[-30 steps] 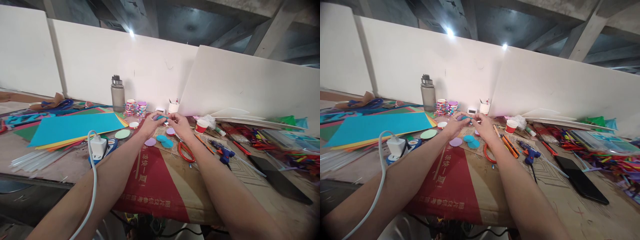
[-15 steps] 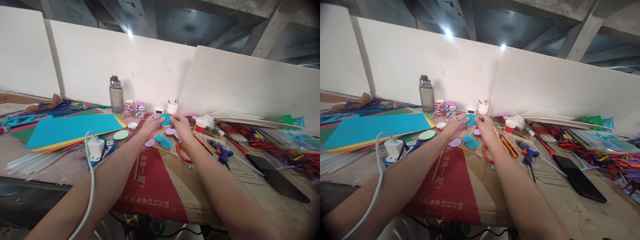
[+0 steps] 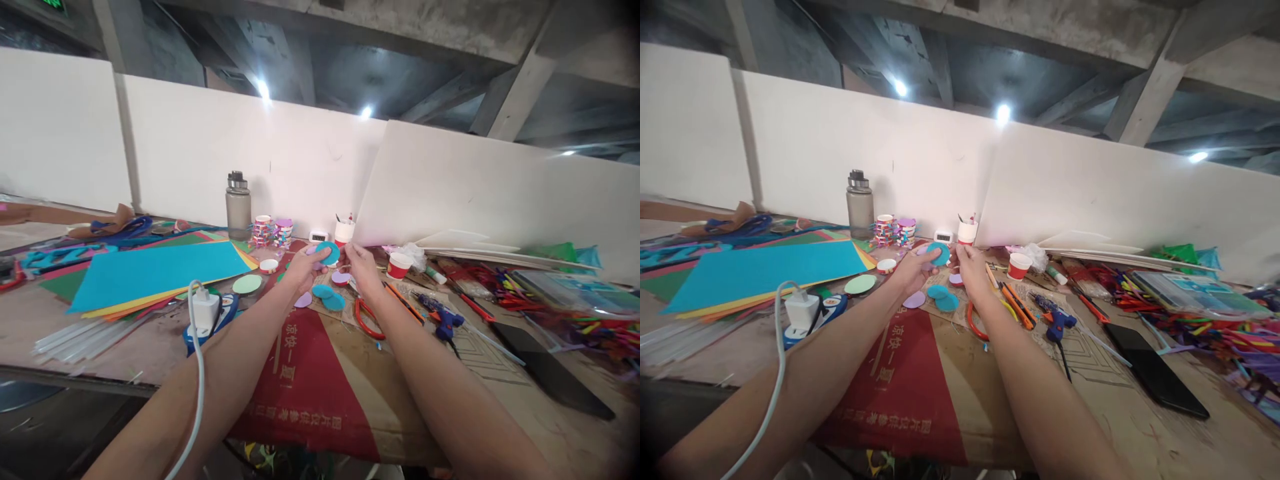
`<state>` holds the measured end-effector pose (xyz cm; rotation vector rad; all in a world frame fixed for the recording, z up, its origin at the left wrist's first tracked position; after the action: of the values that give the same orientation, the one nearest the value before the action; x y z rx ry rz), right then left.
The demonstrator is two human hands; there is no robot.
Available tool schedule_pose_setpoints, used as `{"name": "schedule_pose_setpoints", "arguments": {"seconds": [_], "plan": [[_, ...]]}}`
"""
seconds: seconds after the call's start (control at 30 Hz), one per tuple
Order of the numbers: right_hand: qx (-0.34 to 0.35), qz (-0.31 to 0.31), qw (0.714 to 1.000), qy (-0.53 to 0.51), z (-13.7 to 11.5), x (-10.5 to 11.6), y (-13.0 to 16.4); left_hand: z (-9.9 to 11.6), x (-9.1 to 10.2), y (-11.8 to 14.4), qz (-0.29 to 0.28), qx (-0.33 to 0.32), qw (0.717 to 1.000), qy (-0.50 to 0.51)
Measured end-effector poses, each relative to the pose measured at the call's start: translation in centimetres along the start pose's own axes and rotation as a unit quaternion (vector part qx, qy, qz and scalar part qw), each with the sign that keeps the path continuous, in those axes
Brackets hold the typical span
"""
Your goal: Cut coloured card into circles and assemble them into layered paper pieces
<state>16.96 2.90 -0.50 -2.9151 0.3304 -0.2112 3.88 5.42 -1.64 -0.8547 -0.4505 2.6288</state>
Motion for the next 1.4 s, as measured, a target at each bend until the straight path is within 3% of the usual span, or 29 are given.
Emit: {"name": "schedule_pose_setpoints", "arguments": {"seconds": [0.17,0.23,0.33,0.4,0.47,0.57,0.7,0.77,0.9,1.0,1.1,1.2,1.4], "plan": [[0.049,-0.006,0.979,0.196,-0.1,2.0,1.7,0.0,-0.1,0.1,0.002,0.019,0.999,0.048],[0.073,0.003,0.904,0.421,0.4,3.2,3.4,0.0,-0.3,0.1,0.008,0.019,0.998,0.067],[0.035,-0.001,0.782,0.622,1.6,4.8,6.0,-0.1,-0.7,0.1,0.018,0.022,0.996,0.087],[0.007,-0.014,0.727,0.687,2.2,5.1,7.3,-0.2,-0.9,0.1,0.018,0.026,0.996,0.088],[-0.012,-0.028,0.698,0.715,2.4,4.9,8.0,-0.1,-1.0,0.1,0.013,0.027,0.996,0.081],[-0.041,-0.031,0.713,0.700,2.4,4.6,8.0,0.1,-0.9,0.1,-0.004,0.023,0.997,0.068],[-0.078,0.006,0.801,0.594,3.2,5.7,7.4,0.9,-0.9,0.0,-0.043,-0.002,0.996,0.079],[-0.081,0.029,0.832,0.549,3.7,6.7,7.3,1.2,-1.0,0.0,-0.059,-0.011,0.994,0.093],[-0.016,0.074,0.896,0.437,3.6,8.4,7.2,1.6,-1.2,0.0,-0.061,-0.018,0.991,0.117],[0.036,0.080,0.918,0.386,3.1,8.7,6.9,1.8,-1.4,0.0,-0.067,-0.022,0.990,0.124],[0.058,0.054,0.919,0.387,3.4,8.1,6.7,1.8,-1.2,-0.1,-0.066,-0.025,0.990,0.120],[0.053,0.043,0.899,0.432,4.2,7.5,7.0,1.7,-0.8,-0.3,-0.055,-0.025,0.991,0.119],[0.082,0.102,0.798,0.589,4.1,7.8,7.8,1.5,-0.3,-0.5,-0.028,-0.022,0.992,0.123]]}}
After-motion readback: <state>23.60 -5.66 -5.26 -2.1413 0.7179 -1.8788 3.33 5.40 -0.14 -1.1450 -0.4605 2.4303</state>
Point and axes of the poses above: each hand's wrist, its own y-axis away from the middle knuckle, its own x-axis out of the back of the hand, z = x × y, the point moved 4 cm from there along -y, towards the middle knuckle, and after that the axes turned 11 degrees about -x, right-handed, at the moved point
